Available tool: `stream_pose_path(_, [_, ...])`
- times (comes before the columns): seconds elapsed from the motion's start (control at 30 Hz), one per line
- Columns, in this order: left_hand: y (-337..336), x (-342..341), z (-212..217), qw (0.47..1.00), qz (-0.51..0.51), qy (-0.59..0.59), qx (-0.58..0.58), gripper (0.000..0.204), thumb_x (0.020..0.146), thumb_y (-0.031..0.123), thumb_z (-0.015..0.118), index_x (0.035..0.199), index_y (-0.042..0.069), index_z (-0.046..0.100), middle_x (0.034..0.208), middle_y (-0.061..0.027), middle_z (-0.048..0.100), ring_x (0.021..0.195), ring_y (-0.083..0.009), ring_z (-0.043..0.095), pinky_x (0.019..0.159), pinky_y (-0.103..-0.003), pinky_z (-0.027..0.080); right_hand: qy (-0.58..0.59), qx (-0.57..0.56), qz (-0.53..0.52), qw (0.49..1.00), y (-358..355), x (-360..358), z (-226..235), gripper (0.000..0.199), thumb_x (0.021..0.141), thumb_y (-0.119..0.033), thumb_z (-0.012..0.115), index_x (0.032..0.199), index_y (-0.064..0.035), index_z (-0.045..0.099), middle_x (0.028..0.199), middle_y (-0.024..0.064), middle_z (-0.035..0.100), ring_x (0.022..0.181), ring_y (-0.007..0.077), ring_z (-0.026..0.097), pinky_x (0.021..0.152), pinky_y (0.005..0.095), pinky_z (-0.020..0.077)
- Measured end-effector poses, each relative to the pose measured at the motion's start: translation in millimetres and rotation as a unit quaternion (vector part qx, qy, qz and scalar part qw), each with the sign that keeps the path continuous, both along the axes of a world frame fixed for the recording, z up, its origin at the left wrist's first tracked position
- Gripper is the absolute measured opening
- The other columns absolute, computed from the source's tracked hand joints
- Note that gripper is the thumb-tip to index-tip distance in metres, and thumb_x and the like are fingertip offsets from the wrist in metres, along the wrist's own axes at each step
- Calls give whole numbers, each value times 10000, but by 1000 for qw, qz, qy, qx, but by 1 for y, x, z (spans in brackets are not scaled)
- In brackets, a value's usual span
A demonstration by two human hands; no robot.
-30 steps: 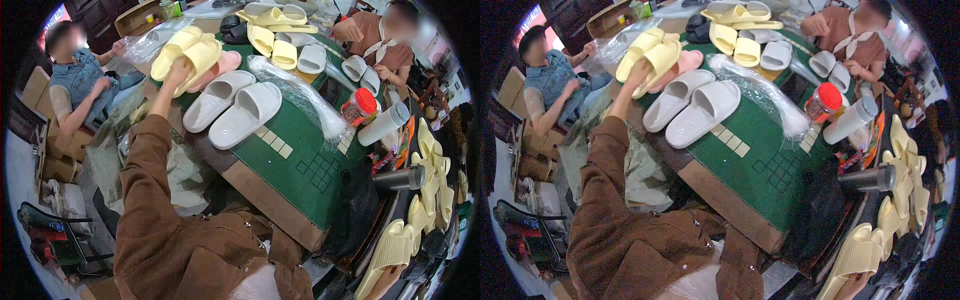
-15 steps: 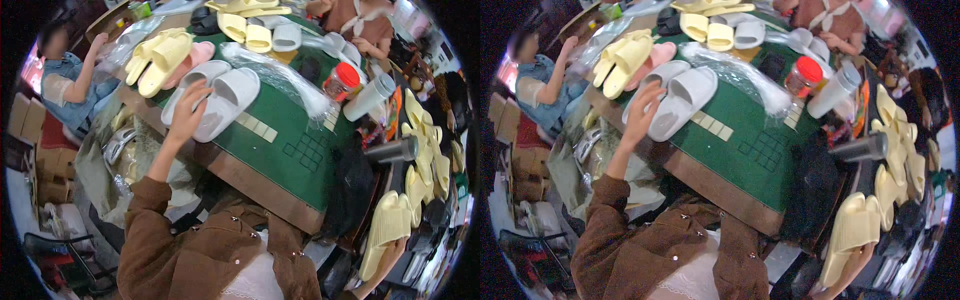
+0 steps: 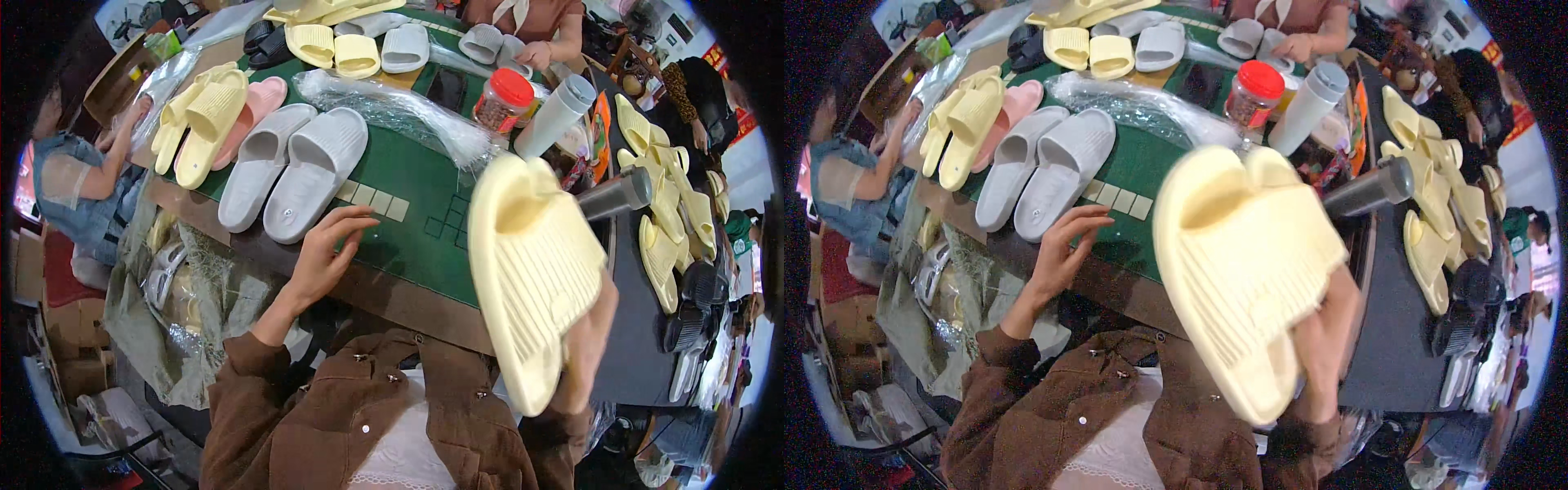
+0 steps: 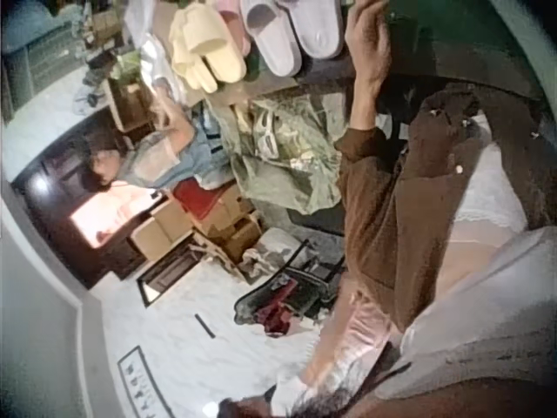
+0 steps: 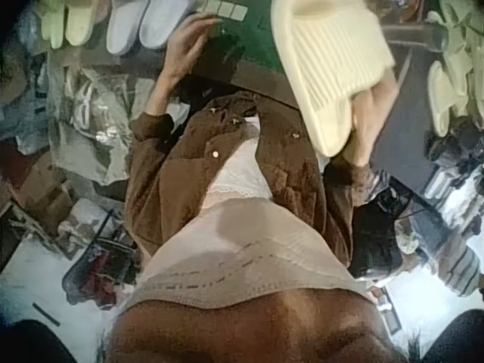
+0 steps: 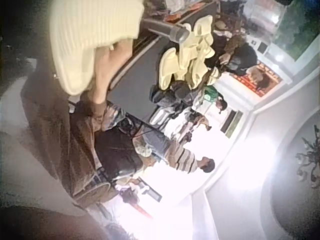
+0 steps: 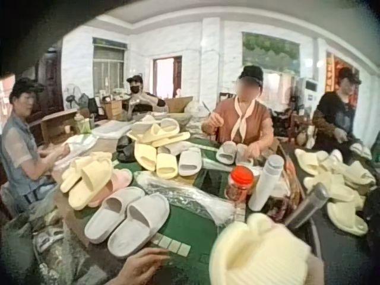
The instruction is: The person assembles plastic slippers by hand at a workbench. They pick up pairs of yellow, pink, white, and black slippers, align the soles and straps, and press them together to secure the fit. The person handles the slippers one pair at a time, inspecting the alignment and pressing the components firmly before placing them aside.
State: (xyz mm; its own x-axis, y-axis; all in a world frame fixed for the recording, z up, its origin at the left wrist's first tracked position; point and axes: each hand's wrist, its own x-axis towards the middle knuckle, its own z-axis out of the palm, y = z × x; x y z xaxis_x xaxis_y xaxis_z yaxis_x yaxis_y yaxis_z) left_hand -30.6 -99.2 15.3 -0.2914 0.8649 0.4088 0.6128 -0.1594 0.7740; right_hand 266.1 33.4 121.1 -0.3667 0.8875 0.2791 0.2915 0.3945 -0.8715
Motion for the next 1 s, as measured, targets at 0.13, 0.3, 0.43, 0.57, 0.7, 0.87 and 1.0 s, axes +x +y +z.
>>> stream_pose_path(0.13, [-5, 6, 7, 999, -3, -37, 1, 269, 889, -61, 517, 1115, 7, 646, 1174, -135, 621, 1039, -264, 628, 879, -323, 490, 7, -22, 51, 998, 16, -49, -44, 197, 791, -13, 576, 943, 85, 653, 808, 182, 636, 713, 222, 589, 657, 338, 461])
stream_pose_path(0.3, [-4, 9, 2, 995, 9, -97, -37, 330, 927, 18, 531, 1254, -19, 539, 1223, -161, 575, 1083, -262, 590, 929, -336, 462, -66, -159, 106, 979, 17, -73, -104, 267, 927, -172, 613, 992, 86, 610, 775, 152, 626, 668, 192, 632, 589, 324, 501])
stream_pose_path(0.43, [-2, 10, -22, 988, 21, -135, -69, 527, 957, 96, 538, 1433, -4, 337, 1352, -192, 466, 1201, -292, 506, 1008, -368, 407, 24, -76, 151, 985, -4, -74, -124, 317, 921, -121, 618, 1176, 65, 583, 1054, 188, 608, 855, 223, 663, 727, 317, 547])
stream_pose_path(0.57, [-2, 13, -28, 995, 27, -14, -90, 637, 952, 147, 560, 1493, 24, 249, 1498, -230, 277, 1387, -353, 294, 1115, -404, 285, 2, -144, 157, 977, 1, -51, -102, 280, 895, -39, 619, 1173, -4, 615, 1233, 180, 533, 1069, 271, 607, 872, 336, 514])
stream_pose_path(0.7, [4, 25, -19, 994, 16, 10, -106, 648, 923, 126, 580, 1488, 40, 275, 1532, -215, 227, 1427, -341, 239, 1143, -397, 244, -73, 149, 14, 986, 12, -46, -99, 357, 856, -3, 628, 1211, -12, 587, 1324, 199, 481, 1261, 351, 457, 1039, 397, 392])
stream_pose_path(0.87, [9, 32, -25, 995, -5, 12, -96, 626, 882, 22, 542, 1467, 41, 321, 1528, -175, 270, 1415, -338, 280, 1117, -395, 292, -80, 97, 67, 990, 11, -47, -121, 458, 832, -3, 641, 1277, -42, 540, 1279, 184, 479, 1202, 351, 460, 1023, 402, 384])
stream_pose_path(1.0, [7, 25, -26, 997, 21, 50, -58, 520, 879, 6, 517, 1388, 34, 413, 1448, -191, 346, 1330, -366, 357, 1103, -421, 320, -88, 91, 92, 988, -1, -44, -117, 394, 831, 0, 644, 1217, -49, 580, 1211, 142, 511, 1127, 318, 477, 953, 386, 409])
